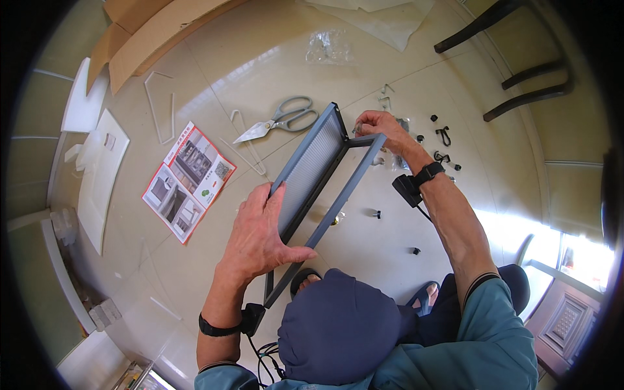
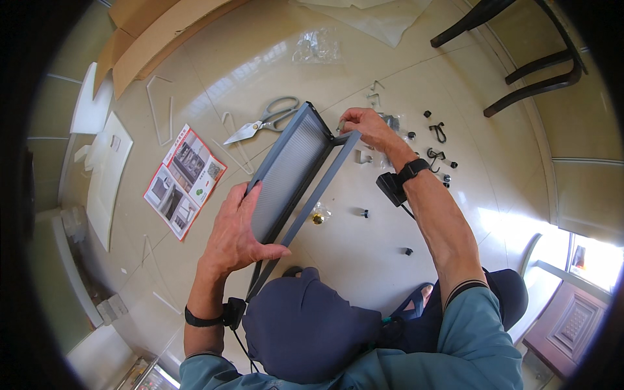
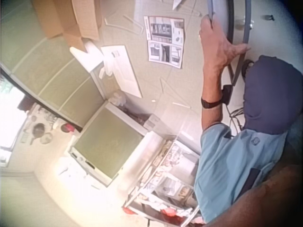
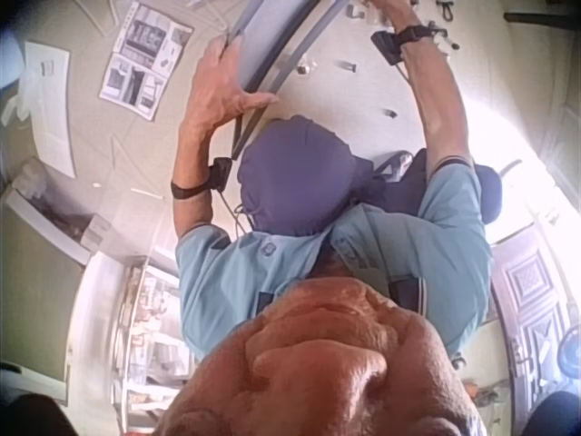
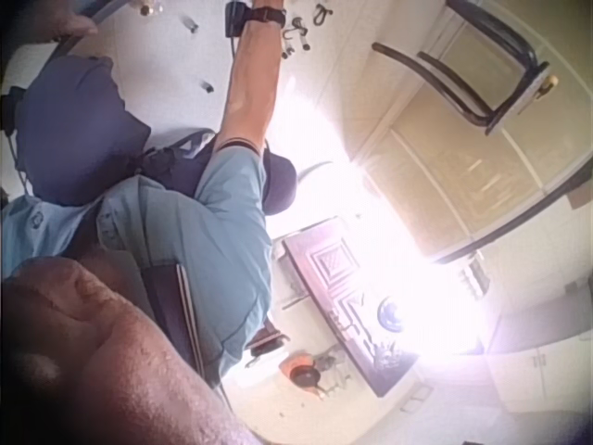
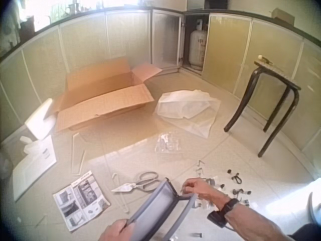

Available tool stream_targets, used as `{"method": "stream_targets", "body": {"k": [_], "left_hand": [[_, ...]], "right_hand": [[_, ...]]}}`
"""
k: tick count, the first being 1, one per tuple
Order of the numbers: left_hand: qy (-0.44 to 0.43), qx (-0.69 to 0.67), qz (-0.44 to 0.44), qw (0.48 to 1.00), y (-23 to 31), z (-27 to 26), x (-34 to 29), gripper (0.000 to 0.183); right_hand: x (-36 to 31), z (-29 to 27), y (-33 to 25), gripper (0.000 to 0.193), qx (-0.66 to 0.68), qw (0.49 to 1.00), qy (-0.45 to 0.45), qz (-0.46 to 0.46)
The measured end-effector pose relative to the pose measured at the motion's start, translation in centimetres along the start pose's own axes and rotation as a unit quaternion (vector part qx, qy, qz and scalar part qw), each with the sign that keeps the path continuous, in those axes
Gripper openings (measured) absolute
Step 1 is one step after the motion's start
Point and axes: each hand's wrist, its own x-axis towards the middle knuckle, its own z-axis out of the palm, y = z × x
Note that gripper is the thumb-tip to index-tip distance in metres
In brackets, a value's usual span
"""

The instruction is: The person unboxes and assembles a frame and its components by hand on the floor, cutting open plastic packaging using shears and sorting out small hardware items.

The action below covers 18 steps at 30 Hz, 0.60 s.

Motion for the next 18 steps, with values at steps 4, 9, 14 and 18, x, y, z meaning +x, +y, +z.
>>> {"method": "stream_targets", "body": {"k": [4, 9, 14, 18], "left_hand": [[-0.006, -0.001, -0.007, 1.000, -0.1, 0.1, 0.0, 0.113], [-0.005, -0.004, -0.006, 1.000, -0.1, -0.1, -0.1, 0.114], [-0.010, -0.010, -0.015, 1.000, -0.2, 0.2, 0.1, 0.114], [-0.008, -0.017, -0.022, 1.000, -0.1, 0.2, 0.1, 0.114]], "right_hand": [[-0.2, 0.2, 0.1, 0.013, 0.023, 1.000, -0.010, -0.007], [-1.1, 0.4, 0.7, 0.015, 0.030, 0.998, 0.004, -0.054], [-2.0, 0.7, 2.0, 0.017, 0.006, 0.996, 0.050, -0.070], [-2.4, 1.0, 2.7, 0.017, 0.013, 0.997, 0.062, -0.046]]}}
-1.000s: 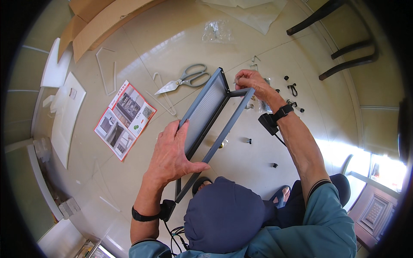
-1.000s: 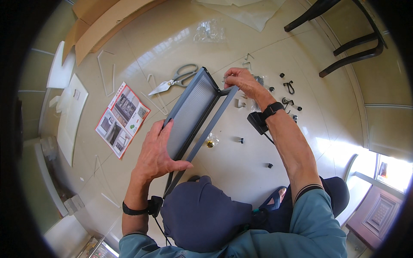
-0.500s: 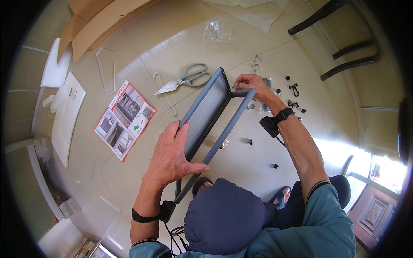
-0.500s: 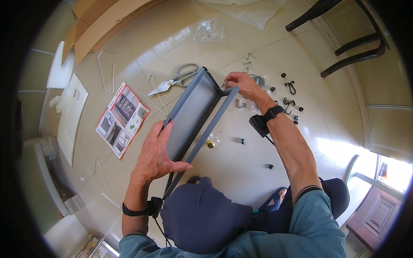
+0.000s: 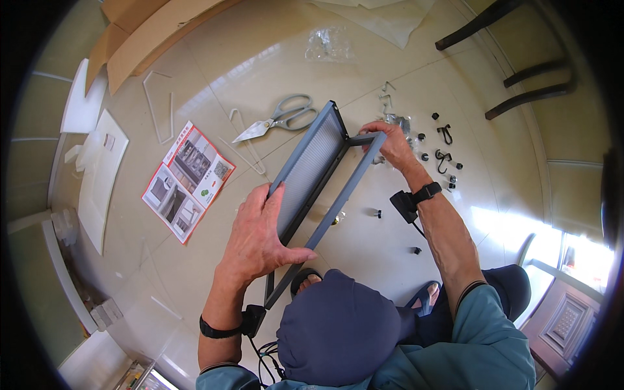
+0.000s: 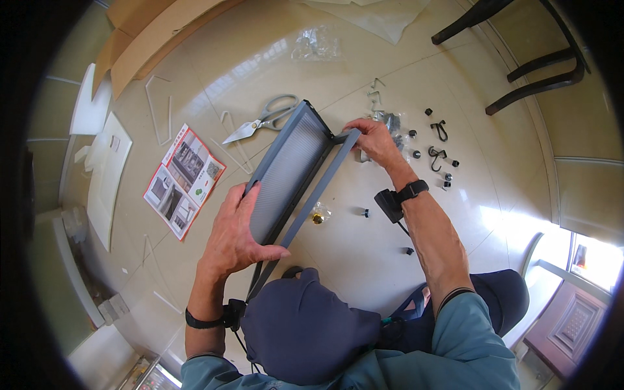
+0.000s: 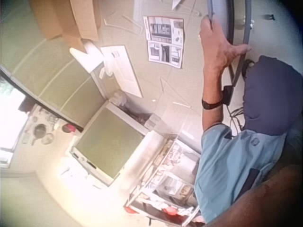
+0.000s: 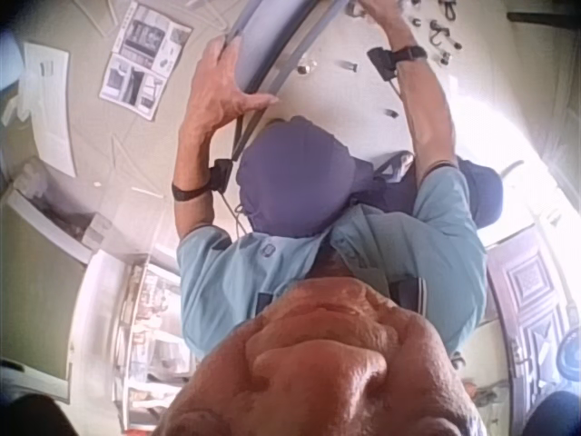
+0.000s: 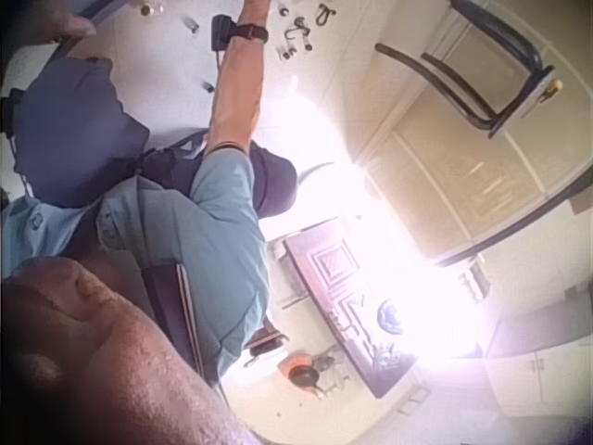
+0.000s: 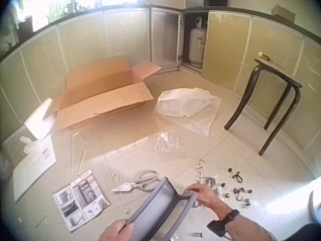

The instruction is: The person unboxes and assembles a frame and its components by hand on the floor, cutting open plastic packaging using shears and sorting out small hardware items.

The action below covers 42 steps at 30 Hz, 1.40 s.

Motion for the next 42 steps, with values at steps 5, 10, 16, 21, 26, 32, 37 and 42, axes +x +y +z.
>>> {"method": "stream_targets", "body": {"k": [5, 10, 16, 21, 26, 32, 37, 42], "left_hand": [[-0.007, 0.000, -0.018, 1.000, 0.1, -0.1, 0.0, 0.114], [-0.002, -0.003, -0.017, 1.000, 0.0, 0.0, -0.1, 0.113], [0.001, -0.007, -0.008, 1.000, 0.0, 0.1, -0.1, 0.112], [-0.008, -0.010, -0.016, 1.000, 0.4, 0.0, 0.0, 0.112], [-0.001, -0.007, -0.017, 1.000, 0.5, 0.3, -0.2, 0.113], [-0.002, -0.009, -0.020, 1.000, 0.6, 0.2, -0.2, 0.114], [0.001, 0.001, -0.014, 1.000, 0.6, 0.3, -0.3, 0.114], [0.002, -0.008, -0.006, 1.000, 0.8, 0.3, -0.3, 0.113]], "right_hand": [[-0.8, 0.8, -0.1, 0.018, 0.042, 0.999, 0.021, -0.023], [-0.8, 1.2, -0.3, 0.016, 0.029, 0.999, 0.008, -0.026], [-1.2, 1.0, -1.0, 0.016, -0.032, 0.998, 0.005, -0.055], [-1.2, 0.4, -0.4, 0.019, 0.006, 1.000, 0.012, -0.022], [-2.2, 0.7, -0.3, 0.026, 0.118, 0.992, 0.051, 0.010], [-1.7, 1.6, 0.6, 0.028, 0.103, 0.991, 0.069, 0.043], [-1.2, 1.9, 1.5, 0.023, 0.127, 0.986, 0.098, 0.043], [-1.2, 1.5, 1.3, 0.021, 0.134, 0.987, 0.074, 0.042]]}}
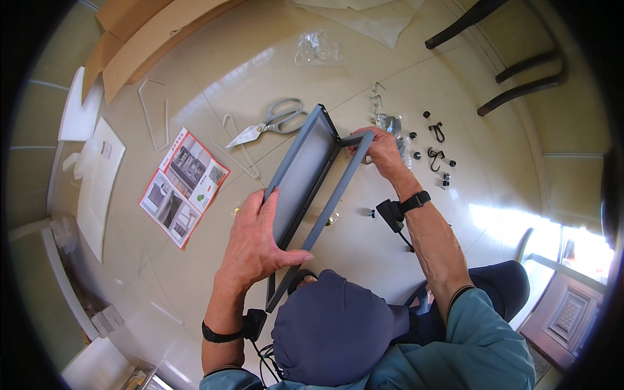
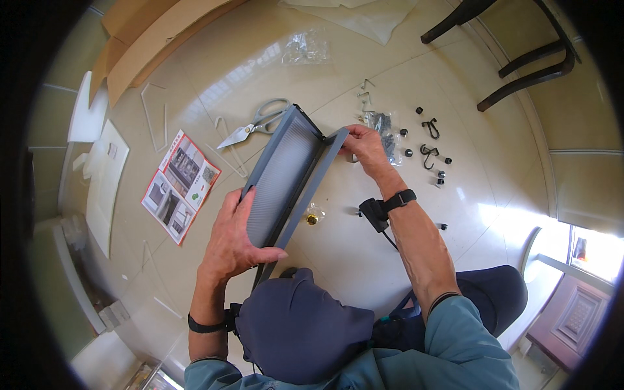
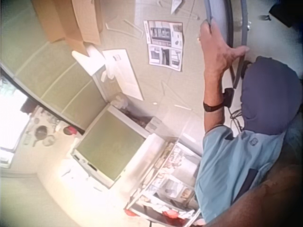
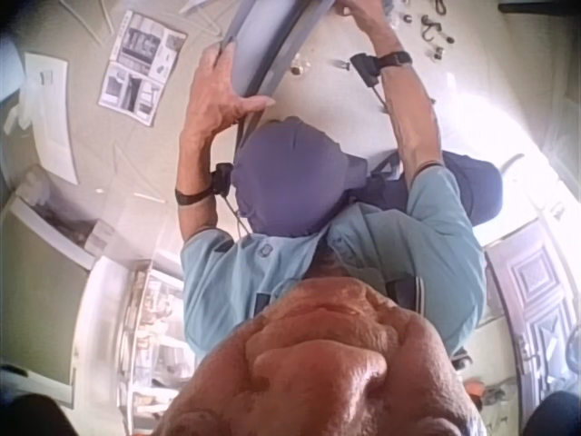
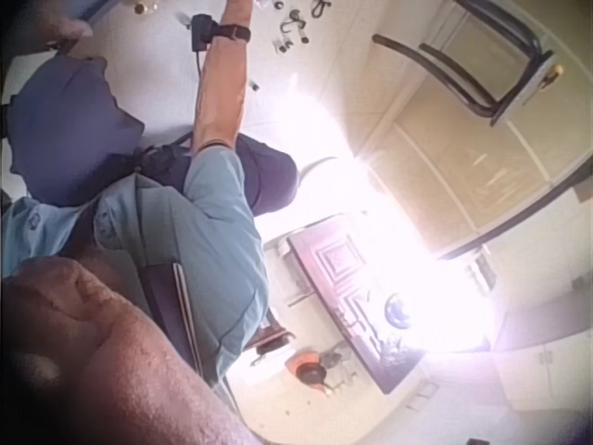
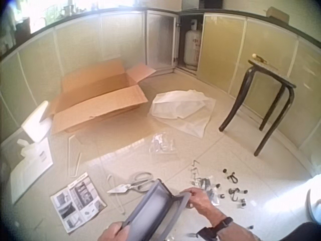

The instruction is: The person unboxes and assembles a frame and its components by hand on the floor, cutting open plastic packaging using shears and sorting out small hardware items.

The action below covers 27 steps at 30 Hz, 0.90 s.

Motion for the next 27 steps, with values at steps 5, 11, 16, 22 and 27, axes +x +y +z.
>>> {"method": "stream_targets", "body": {"k": [5, 11, 16, 22, 27], "left_hand": [[0.012, 0.006, 0.010, 1.000, -0.1, 0.2, -0.2, 0.112], [0.017, 0.010, 0.012, 1.000, 0.3, 0.3, -0.2, 0.112], [0.023, 0.008, 0.015, 1.000, 0.3, 0.3, -0.4, 0.112], [0.030, 0.006, 0.025, 0.999, 0.4, 0.4, -0.3, 0.111], [0.028, 0.002, 0.026, 0.999, 0.4, 0.4, -0.2, 0.111]], "right_hand": [[-0.2, -0.1, -0.8, 0.021, 0.012, 1.000, 0.008, -0.016], [-0.2, -1.2, -2.2, 0.020, -0.083, 0.996, -0.011, -0.026], [-0.6, -0.6, -3.5, 0.021, -0.094, 0.995, -0.025, -0.013], [-0.5, -0.2, -2.9, 0.018, -0.086, 0.995, -0.045, -0.021], [-0.4, -0.1, -2.1, 0.017, -0.120, 0.991, -0.034, -0.040]]}}
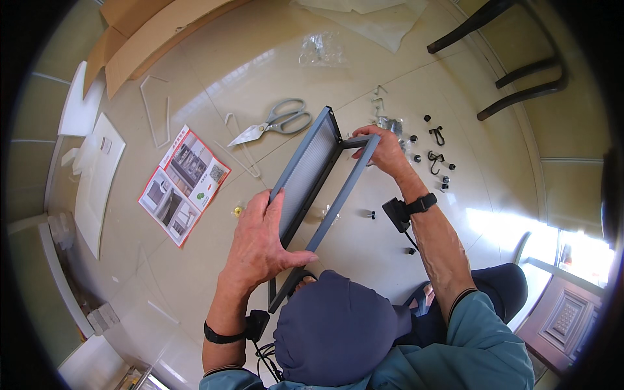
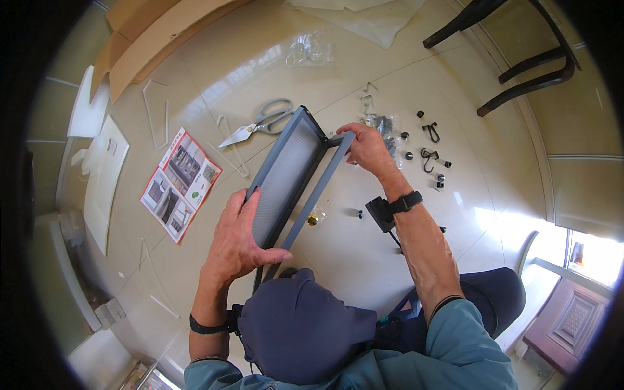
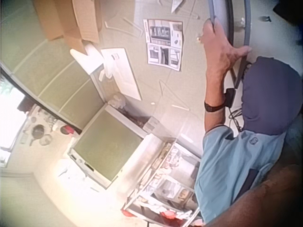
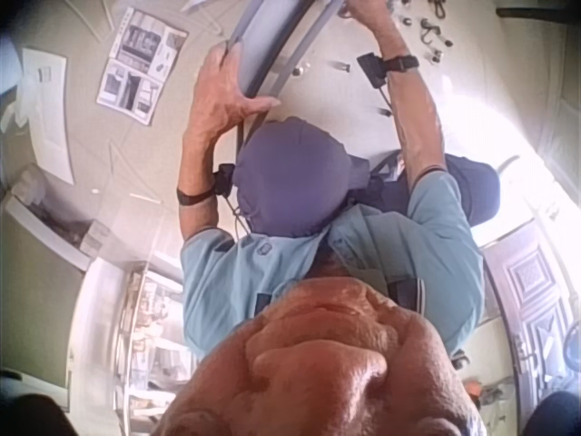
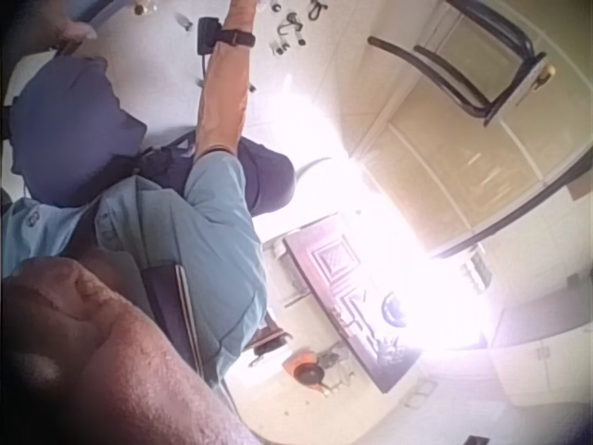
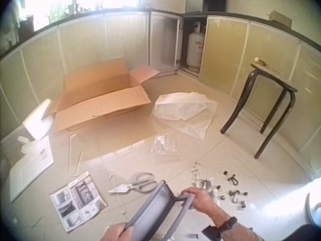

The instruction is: The person unboxes and assembles a frame and its components by hand on the floor, cutting open plastic packaging using shears and sorting out small hardware items.

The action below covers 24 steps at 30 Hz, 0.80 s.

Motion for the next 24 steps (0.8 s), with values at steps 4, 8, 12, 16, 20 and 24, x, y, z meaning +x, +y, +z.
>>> {"method": "stream_targets", "body": {"k": [4, 8, 12, 16, 20, 24], "left_hand": [[0.005, 0.003, 0.004, 1.000, -0.2, 0.1, -0.1, 0.111], [0.002, 0.002, 0.003, 1.000, -0.2, 0.1, -0.1, 0.111], [0.001, 0.002, 0.000, 1.000, -0.2, 0.1, -0.1, 0.111], [0.002, 0.005, 0.004, 1.000, -0.2, 0.2, -0.1, 0.111], [0.002, 0.007, 0.004, 1.000, -0.2, 0.1, -0.1, 0.111], [-0.005, 0.009, -0.010, 1.000, 0.0, 0.0, -0.1, 0.112]], "right_hand": [[-0.4, 0.4, -0.8, 0.021, -0.079, 0.997, 0.011, -0.014], [-0.5, 0.2, -1.4, 0.019, -0.168, 0.986, 0.000, -0.002], [-0.4, 0.3, -1.5, 0.019, -0.209, 0.978, -0.009, -0.001], [-0.2, 0.1, -1.0, 0.018, -0.108, 0.994, -0.023, 0.009], [0.1, 0.1, -1.0, 0.013, 0.005, 0.998, -0.049, 0.041], [0.8, -0.3, -1.1, 0.016, 0.003, 0.997, -0.075, 0.032]]}}
